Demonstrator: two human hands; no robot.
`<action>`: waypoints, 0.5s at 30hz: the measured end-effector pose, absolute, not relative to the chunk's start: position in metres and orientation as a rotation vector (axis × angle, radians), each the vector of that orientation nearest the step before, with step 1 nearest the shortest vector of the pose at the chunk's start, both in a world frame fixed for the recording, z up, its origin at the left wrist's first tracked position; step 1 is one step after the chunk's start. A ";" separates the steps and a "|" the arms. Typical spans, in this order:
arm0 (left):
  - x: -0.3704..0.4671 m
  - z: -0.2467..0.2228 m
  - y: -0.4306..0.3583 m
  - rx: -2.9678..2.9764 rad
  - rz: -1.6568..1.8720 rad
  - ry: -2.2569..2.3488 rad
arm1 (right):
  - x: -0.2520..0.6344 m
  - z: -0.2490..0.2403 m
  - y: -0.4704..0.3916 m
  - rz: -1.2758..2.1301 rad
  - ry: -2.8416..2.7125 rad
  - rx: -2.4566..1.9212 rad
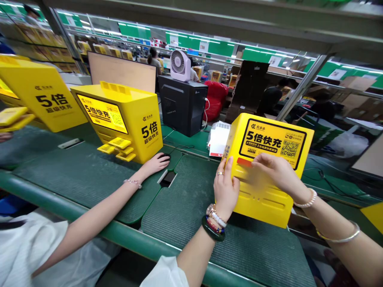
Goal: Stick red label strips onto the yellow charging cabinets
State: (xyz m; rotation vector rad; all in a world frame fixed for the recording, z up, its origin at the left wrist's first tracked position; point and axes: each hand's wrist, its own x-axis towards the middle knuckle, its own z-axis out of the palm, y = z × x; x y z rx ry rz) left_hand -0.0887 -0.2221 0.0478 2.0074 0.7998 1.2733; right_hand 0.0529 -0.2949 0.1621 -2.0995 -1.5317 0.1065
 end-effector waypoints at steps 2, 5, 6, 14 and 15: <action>-0.089 0.048 -0.222 2.006 1.273 0.802 | 0.053 0.162 -0.295 0.115 -1.528 -2.098; -0.089 0.048 -0.222 2.005 1.273 0.805 | 0.053 0.162 -0.295 0.096 -1.528 -2.102; -0.089 0.048 -0.222 2.006 1.273 0.805 | 0.052 0.163 -0.295 0.086 -1.530 -2.102; -0.088 0.048 -0.222 2.004 1.276 0.807 | 0.050 0.164 -0.293 0.049 -1.534 -2.103; -0.088 0.048 -0.222 2.004 1.275 0.806 | 0.050 0.163 -0.293 0.043 -1.536 -2.102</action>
